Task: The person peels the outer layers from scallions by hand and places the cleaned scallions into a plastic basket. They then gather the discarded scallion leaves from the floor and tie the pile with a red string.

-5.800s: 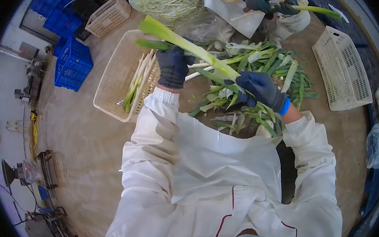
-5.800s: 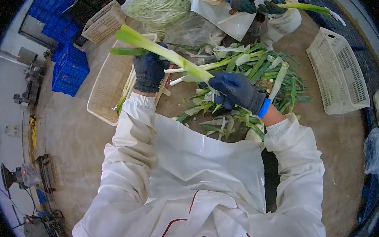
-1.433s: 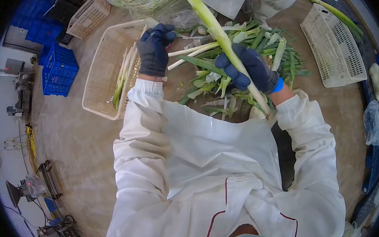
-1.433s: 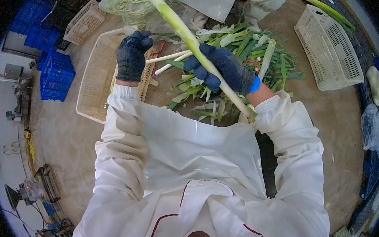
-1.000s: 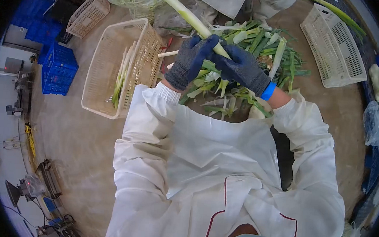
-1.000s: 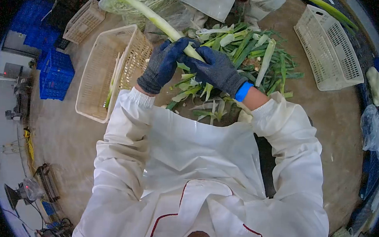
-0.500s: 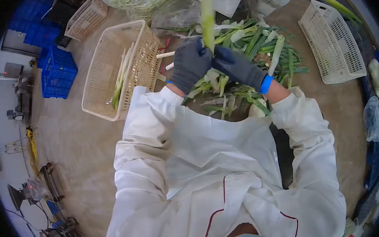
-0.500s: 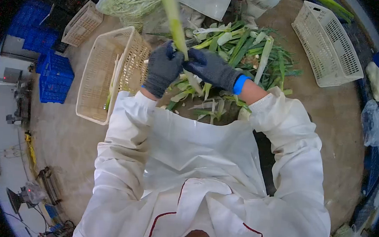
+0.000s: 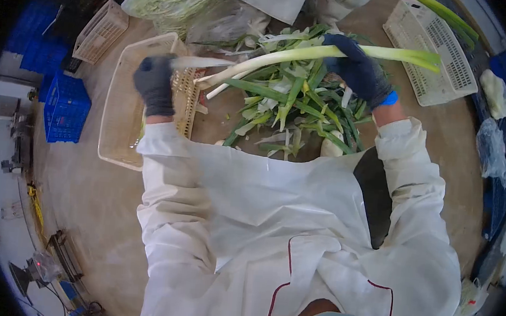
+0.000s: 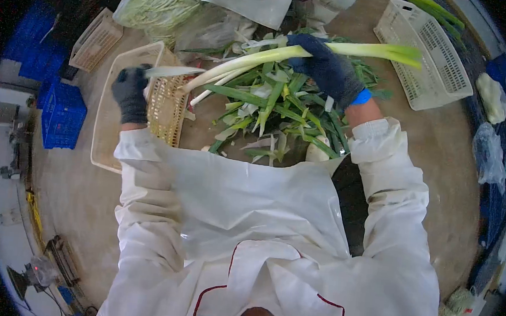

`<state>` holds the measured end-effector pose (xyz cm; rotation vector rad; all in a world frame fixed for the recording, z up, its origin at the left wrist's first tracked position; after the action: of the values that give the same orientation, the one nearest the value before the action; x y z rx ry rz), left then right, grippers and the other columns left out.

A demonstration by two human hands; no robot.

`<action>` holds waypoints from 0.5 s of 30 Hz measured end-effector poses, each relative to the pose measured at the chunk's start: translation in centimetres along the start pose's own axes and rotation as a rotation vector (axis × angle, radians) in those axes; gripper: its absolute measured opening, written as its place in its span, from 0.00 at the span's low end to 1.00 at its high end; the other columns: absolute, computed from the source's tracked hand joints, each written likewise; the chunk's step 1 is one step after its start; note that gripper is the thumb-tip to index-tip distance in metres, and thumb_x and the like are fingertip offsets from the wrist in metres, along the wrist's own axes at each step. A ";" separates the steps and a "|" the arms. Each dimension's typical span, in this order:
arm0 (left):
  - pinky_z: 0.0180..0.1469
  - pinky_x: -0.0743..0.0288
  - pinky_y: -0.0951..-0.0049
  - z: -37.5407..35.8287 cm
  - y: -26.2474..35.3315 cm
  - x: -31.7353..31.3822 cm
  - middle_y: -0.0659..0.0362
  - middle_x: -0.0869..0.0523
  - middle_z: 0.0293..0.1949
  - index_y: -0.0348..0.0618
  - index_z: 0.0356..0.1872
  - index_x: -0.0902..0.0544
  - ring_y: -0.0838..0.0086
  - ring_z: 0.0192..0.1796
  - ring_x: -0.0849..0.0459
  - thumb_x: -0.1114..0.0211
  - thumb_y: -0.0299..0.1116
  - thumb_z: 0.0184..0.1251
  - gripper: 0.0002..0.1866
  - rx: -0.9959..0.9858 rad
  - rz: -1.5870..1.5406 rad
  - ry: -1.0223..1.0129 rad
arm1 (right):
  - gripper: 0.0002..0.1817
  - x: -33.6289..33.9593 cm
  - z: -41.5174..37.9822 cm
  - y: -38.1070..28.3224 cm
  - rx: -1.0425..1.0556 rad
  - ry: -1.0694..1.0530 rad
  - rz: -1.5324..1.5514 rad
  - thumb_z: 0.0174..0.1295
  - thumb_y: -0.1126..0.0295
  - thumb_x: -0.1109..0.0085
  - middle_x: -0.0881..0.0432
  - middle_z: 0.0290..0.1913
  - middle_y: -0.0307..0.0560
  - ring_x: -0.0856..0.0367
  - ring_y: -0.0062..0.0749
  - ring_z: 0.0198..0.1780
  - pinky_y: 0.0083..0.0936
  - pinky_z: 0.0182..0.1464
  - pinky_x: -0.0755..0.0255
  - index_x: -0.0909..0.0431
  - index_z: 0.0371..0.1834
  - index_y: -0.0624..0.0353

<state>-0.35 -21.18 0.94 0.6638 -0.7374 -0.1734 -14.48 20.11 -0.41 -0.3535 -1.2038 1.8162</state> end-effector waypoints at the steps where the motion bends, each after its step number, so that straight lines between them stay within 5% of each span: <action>1: 0.30 0.27 0.73 0.3 -0.6 1.5 0.59 0.15 0.27 0.42 0.30 0.12 0.74 0.27 0.19 0.42 0.30 0.57 0.10 0.062 -0.050 0.032 | 0.20 1.5 -0.3 0.6 -0.020 -0.019 -0.097 0.56 0.83 0.40 0.20 0.47 0.44 0.22 0.30 0.46 0.24 0.48 0.26 0.25 0.53 0.57; 3: 0.28 0.29 0.77 0.6 -0.9 3.2 0.58 0.15 0.28 0.39 0.31 0.12 0.77 0.26 0.20 0.41 0.28 0.55 0.09 0.118 -0.099 0.131 | 0.21 3.0 -0.6 -0.6 0.016 -0.040 -0.386 0.54 0.84 0.39 0.20 0.48 0.46 0.22 0.31 0.47 0.28 0.50 0.26 0.25 0.52 0.56; 8: 0.40 0.24 0.71 1.5 -1.4 3.4 0.60 0.13 0.36 0.50 0.41 0.14 0.71 0.37 0.17 0.34 0.27 0.50 0.14 0.101 0.035 0.301 | 0.22 7.1 -1.2 0.4 -0.012 -0.033 -0.218 0.52 0.84 0.38 0.20 0.50 0.46 0.21 0.32 0.50 0.27 0.53 0.26 0.24 0.52 0.56; 9: 0.39 0.24 0.74 0.9 0.9 3.3 0.57 0.13 0.35 0.43 0.40 0.15 0.73 0.36 0.17 0.35 0.26 0.53 0.11 0.121 -0.473 0.396 | 0.22 7.8 -1.1 0.3 -0.085 -0.027 -0.088 0.51 0.85 0.38 0.20 0.50 0.46 0.22 0.32 0.51 0.27 0.53 0.26 0.24 0.51 0.57; 10: 0.41 0.23 0.76 1.4 1.7 4.4 0.54 0.14 0.36 0.37 0.40 0.16 0.72 0.36 0.16 0.37 0.25 0.56 0.10 -0.104 0.235 0.406 | 0.23 8.4 -1.1 -0.3 0.016 -0.075 -0.263 0.50 0.86 0.38 0.20 0.50 0.46 0.22 0.32 0.52 0.28 0.54 0.27 0.24 0.52 0.58; 13: 0.46 0.22 0.74 2.5 1.7 5.0 0.54 0.15 0.39 0.31 0.42 0.18 0.70 0.40 0.17 0.43 0.26 0.64 0.11 0.206 -0.835 0.511 | 0.22 10.1 -1.4 -0.6 0.220 -0.156 -0.343 0.52 0.84 0.39 0.20 0.51 0.46 0.22 0.30 0.52 0.27 0.54 0.27 0.25 0.53 0.61; 14: 0.46 0.23 0.73 2.1 3.0 3.9 0.54 0.15 0.39 0.32 0.42 0.18 0.70 0.40 0.17 0.44 0.27 0.64 0.11 0.115 -0.696 0.390 | 0.21 10.4 -1.4 -0.5 0.268 -0.183 -0.293 0.53 0.82 0.39 0.20 0.50 0.45 0.22 0.30 0.52 0.27 0.54 0.27 0.25 0.53 0.61; 15: 0.46 0.24 0.72 1.6 3.7 2.6 0.53 0.15 0.40 0.32 0.42 0.18 0.70 0.39 0.17 0.44 0.29 0.64 0.12 0.025 -0.553 0.271 | 0.20 10.3 -1.2 -0.7 0.019 -0.122 -0.055 0.54 0.79 0.39 0.20 0.50 0.44 0.22 0.28 0.52 0.26 0.53 0.28 0.25 0.53 0.62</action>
<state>0.16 -20.03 5.56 0.8851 -0.2821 -0.5695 -19.09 29.16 1.96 -0.1993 -1.2659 1.8222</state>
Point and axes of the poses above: each hand's wrist, its own z-axis towards the middle knuckle, its own x-axis out of the back of the hand, y = z × x, the point moved 3 cm from there along z, towards the middle knuckle
